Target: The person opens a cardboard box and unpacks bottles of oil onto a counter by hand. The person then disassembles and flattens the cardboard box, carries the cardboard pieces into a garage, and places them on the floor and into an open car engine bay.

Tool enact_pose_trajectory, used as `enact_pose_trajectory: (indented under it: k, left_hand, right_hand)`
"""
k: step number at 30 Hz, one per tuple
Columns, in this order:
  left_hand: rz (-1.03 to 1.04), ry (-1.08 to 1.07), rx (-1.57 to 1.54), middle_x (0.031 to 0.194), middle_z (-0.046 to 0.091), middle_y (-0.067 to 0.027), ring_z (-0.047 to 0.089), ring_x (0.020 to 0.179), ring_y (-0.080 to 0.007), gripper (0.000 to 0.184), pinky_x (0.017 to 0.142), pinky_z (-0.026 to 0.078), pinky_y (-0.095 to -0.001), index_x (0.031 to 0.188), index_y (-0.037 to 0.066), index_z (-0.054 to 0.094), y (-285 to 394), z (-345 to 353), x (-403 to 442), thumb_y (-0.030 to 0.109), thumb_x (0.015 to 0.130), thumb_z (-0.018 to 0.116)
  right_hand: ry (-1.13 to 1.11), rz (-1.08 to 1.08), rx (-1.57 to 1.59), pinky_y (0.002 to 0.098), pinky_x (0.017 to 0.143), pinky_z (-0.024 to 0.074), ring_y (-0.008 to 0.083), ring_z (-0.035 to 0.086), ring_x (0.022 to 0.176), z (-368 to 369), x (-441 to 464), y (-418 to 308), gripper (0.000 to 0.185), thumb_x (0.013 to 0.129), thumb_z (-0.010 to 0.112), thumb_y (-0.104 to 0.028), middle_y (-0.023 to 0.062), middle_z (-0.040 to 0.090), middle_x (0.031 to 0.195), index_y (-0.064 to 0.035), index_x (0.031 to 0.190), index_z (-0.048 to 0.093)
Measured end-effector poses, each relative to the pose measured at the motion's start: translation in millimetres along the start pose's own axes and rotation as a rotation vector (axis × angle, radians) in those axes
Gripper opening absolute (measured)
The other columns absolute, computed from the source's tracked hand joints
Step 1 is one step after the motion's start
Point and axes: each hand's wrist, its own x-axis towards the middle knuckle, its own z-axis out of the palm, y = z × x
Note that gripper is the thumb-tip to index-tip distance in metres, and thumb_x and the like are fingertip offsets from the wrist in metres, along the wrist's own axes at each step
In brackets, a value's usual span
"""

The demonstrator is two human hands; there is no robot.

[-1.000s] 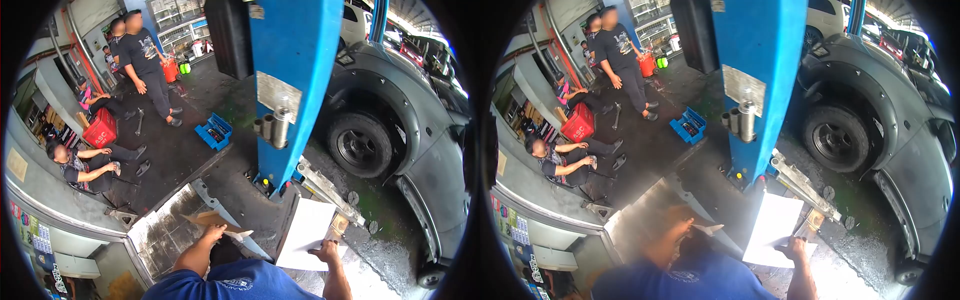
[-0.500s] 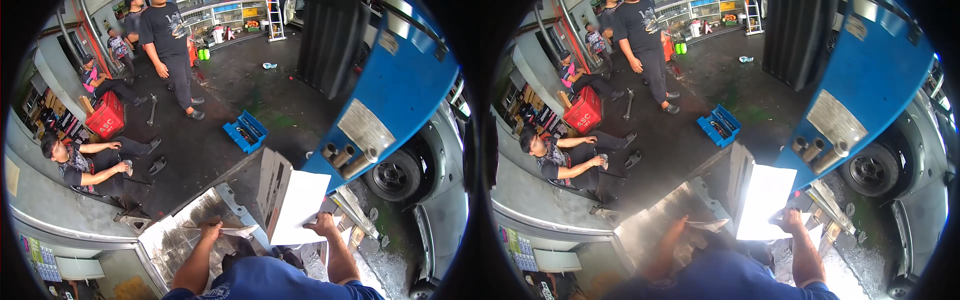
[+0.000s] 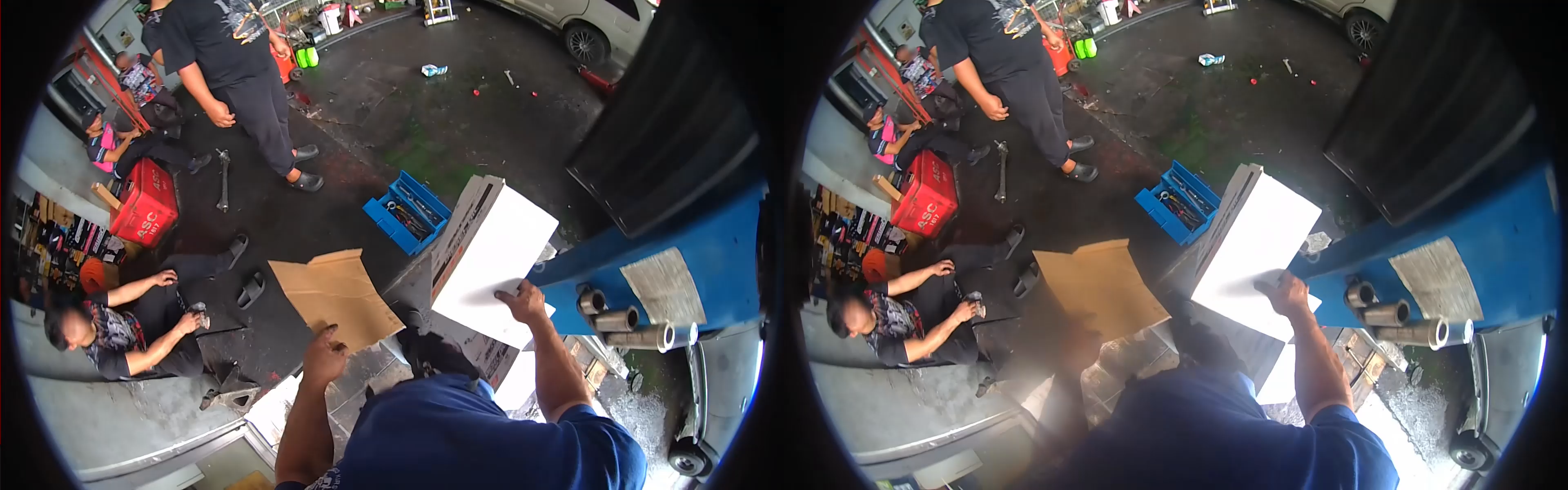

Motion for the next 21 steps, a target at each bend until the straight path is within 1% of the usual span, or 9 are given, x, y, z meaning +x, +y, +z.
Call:
enact_pose_trajectory:
  k: [3,4,6,7,12,14,17,19,21]
  left_hand:
    - [0.091,0.045,-0.096,0.108,0.067,-0.0223,0.068,0.095,-0.0333,0.048,0.083,0.054,-0.0378,0.127,0.005,0.058,-16.3,-20.7,75.3,0.016,0.081,0.066]
    - [0.079,0.032,-0.096,0.108,0.067,-0.0223,0.068,0.095,-0.0333,0.048,0.083,0.054,-0.0378,0.127,0.005,0.058,2.1,-32.7,83.5,0.016,0.081,0.066]
    - [0.235,0.147,0.078,0.109,0.066,-0.0240,0.066,0.096,-0.0383,0.047,0.083,0.054,-0.0415,0.126,0.004,0.058,50.2,-69.8,101.9,0.014,0.080,0.065]
    - [0.317,0.208,0.167,0.109,0.066,-0.0248,0.065,0.097,-0.0408,0.046,0.083,0.054,-0.0434,0.125,0.004,0.058,75.5,-89.1,113.0,0.013,0.080,0.065]
    - [0.215,0.059,0.162,0.111,0.064,-0.0283,0.064,0.102,-0.0414,0.046,0.085,0.053,-0.0424,0.124,0.001,0.059,133.0,-156.8,220.4,0.012,0.080,0.065]
    - [0.343,0.086,0.179,0.111,0.063,-0.0297,0.064,0.102,-0.0414,0.046,0.085,0.053,-0.0405,0.124,-0.002,0.058,136.4,-176.0,266.5,0.011,0.079,0.064]
    - [0.403,0.022,0.114,0.108,0.064,-0.0307,0.065,0.099,-0.0412,0.048,0.084,0.053,-0.0400,0.124,-0.004,0.058,141.3,-211.9,345.3,0.010,0.079,0.063]
    - [0.422,-0.008,0.154,0.105,0.064,-0.0308,0.065,0.098,-0.0414,0.048,0.083,0.053,-0.0406,0.123,-0.004,0.058,155.0,-240.2,387.2,0.010,0.078,0.063]
    - [0.449,-0.027,0.212,0.103,0.065,-0.0310,0.066,0.096,-0.0415,0.048,0.082,0.054,-0.0412,0.123,-0.004,0.058,169.9,-272.6,423.0,0.010,0.078,0.064]
  right_hand:
    - [0.036,0.072,-0.077,0.0421,0.088,0.0499,0.0349,0.066,0.101,0.6,62.3,-25.2,0.057,0.072,0.080,-0.046,0.0199,0.070,0.103,-0.0002,0.104,0.066]
    - [0.024,0.119,-0.091,0.0429,0.091,0.0484,0.0358,0.064,0.104,-6.4,78.7,-42.7,0.059,0.073,0.079,-0.048,0.0202,0.069,0.106,-0.0007,0.106,0.066]
    - [0.004,0.155,-0.027,0.0442,0.096,0.0448,0.0376,0.062,0.108,-25.7,105.9,-79.0,0.067,0.074,0.075,-0.053,0.0209,0.068,0.109,-0.0012,0.113,0.063]
    - [0.019,0.190,-0.139,0.0446,0.096,0.0450,0.0377,0.062,0.108,-19.5,132.8,-74.6,0.067,0.074,0.075,-0.053,0.0207,0.068,0.109,-0.0012,0.114,0.062]
    - [0.154,0.266,-0.118,0.0442,0.092,0.0472,0.0371,0.063,0.106,-26.3,221.1,-127.3,0.060,0.075,0.075,-0.051,0.0216,0.068,0.107,-0.0045,0.112,0.065]
    - [0.153,0.339,-0.165,0.0439,0.093,0.0470,0.0377,0.062,0.107,-22.2,241.5,-144.6,0.062,0.076,0.074,-0.050,0.0216,0.068,0.108,-0.0026,0.113,0.063]
    - [0.128,0.391,-0.198,0.0457,0.094,0.0458,0.0372,0.062,0.108,-10.7,262.8,-161.9,0.067,0.075,0.073,-0.053,0.0217,0.067,0.111,-0.0010,0.116,0.062]
    - [0.071,0.517,-0.361,0.0456,0.096,0.0447,0.0359,0.061,0.112,-11.0,271.4,-182.4,0.067,0.076,0.072,-0.053,0.0199,0.065,0.117,-0.0044,0.120,0.062]
    - [0.069,0.511,-0.222,0.0452,0.097,0.0441,0.0351,0.059,0.115,-13.6,275.2,-195.9,0.066,0.077,0.071,-0.052,0.0190,0.065,0.119,-0.0043,0.121,0.061]
